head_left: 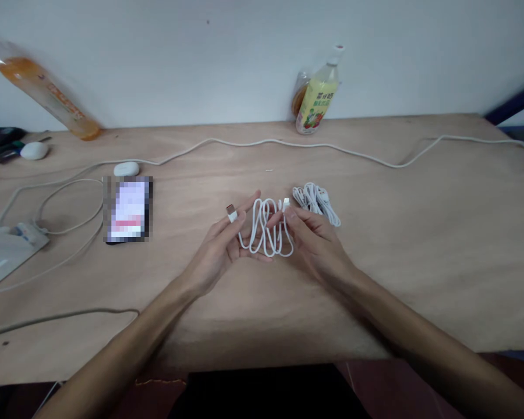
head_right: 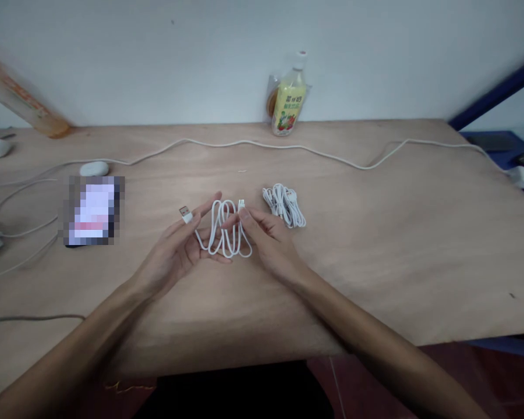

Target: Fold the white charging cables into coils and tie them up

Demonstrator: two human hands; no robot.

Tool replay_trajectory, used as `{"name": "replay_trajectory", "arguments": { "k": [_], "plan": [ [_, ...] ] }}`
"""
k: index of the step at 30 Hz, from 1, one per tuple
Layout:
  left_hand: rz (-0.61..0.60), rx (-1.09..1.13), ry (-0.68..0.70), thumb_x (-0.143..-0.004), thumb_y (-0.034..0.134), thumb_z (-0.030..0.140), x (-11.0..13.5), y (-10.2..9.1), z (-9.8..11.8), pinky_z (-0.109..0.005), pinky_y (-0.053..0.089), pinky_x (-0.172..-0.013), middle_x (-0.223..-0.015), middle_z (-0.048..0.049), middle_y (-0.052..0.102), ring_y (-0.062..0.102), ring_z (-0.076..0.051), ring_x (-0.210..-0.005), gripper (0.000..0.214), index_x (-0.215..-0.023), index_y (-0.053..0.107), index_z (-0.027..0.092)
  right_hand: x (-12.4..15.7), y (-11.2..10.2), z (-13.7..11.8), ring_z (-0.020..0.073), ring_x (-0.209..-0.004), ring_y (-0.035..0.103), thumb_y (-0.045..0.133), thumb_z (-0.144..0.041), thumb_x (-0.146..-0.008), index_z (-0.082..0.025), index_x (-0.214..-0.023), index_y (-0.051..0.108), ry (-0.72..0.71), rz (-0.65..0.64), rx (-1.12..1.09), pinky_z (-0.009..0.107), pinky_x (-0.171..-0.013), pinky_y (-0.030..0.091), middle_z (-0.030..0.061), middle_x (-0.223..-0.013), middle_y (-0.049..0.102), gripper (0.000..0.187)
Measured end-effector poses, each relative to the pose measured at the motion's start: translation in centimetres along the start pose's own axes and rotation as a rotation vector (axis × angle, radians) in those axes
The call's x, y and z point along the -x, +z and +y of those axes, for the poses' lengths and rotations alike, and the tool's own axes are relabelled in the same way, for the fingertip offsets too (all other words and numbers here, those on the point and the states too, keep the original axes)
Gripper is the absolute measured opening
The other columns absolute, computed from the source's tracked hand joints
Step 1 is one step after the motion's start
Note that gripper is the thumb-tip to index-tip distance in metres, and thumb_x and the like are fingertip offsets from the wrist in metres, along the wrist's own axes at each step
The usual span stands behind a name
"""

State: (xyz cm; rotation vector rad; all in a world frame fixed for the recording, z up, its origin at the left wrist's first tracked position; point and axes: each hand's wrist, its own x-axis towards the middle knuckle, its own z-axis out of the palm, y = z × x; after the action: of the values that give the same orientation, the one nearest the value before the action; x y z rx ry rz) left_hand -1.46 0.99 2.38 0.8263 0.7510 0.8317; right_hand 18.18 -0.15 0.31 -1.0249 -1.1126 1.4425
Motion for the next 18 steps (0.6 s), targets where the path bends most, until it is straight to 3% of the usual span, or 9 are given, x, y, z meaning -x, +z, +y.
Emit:
{"name": "replay_trajectory", "arguments": {
  "k": [5,11,14,18],
  "plan": [
    [-0.044,-0.005,-0.019,-0.108,0.067,0.049,-0.07,-0.01,-0.13,-0.036,0.070,-0.079,-0.122,-0.0110,0.082,0.081,-0.025,-0.099,0.063,-0.167,0.053,0.031,0.02,0.36,-0.14,0.0148,-0.065,0.058,0.076,-0.075,-0.094,-0.025,-0.087,0.082,0.063,-0.065,-0.025,0.028,-0.060,0.045,-0.0005,-0.076,0.069,0.050],
    [-0.050,-0.016,-0.026,-0.107,0.068,0.050,-0.11,0.30,-0.52,-0.039,0.070,-0.082,-0.122,-0.0122,0.082,0.080,-0.026,-0.100,0.057,-0.160,0.063,0.028,0.03,0.49,0.37,0.0138,-0.061,0.054,0.076,-0.074,-0.093,-0.024,-0.086,0.081,0.037,-0.023,-0.028,0.027,-0.054,0.041,-0.0009,-0.073,0.067,0.050],
    [-0.023,-0.048,0.010,-0.105,0.070,0.052,-0.17,0.14,-0.80,-0.037,0.069,-0.080,-0.123,-0.0148,0.083,0.080,-0.026,-0.098,0.055,-0.151,0.070,0.021,0.01,0.45,0.53,0.0151,-0.065,0.060,0.077,-0.072,-0.094,-0.025,-0.086,0.082,0.002,0.028,-0.037,0.029,-0.061,0.049,-0.0002,-0.075,0.070,0.048],
    [0.079,-0.135,0.080,-0.103,0.074,0.050,-0.24,-0.10,-0.83,-0.035,0.068,-0.082,-0.118,-0.0156,0.085,0.081,-0.024,-0.093,0.045,-0.129,0.082,0.015,0.01,0.53,0.30,0.0189,-0.080,0.072,0.077,-0.070,-0.096,-0.026,-0.089,0.083,-0.033,0.060,-0.047,0.035,-0.082,0.059,0.0025,-0.088,0.079,0.044]
  ]
}}
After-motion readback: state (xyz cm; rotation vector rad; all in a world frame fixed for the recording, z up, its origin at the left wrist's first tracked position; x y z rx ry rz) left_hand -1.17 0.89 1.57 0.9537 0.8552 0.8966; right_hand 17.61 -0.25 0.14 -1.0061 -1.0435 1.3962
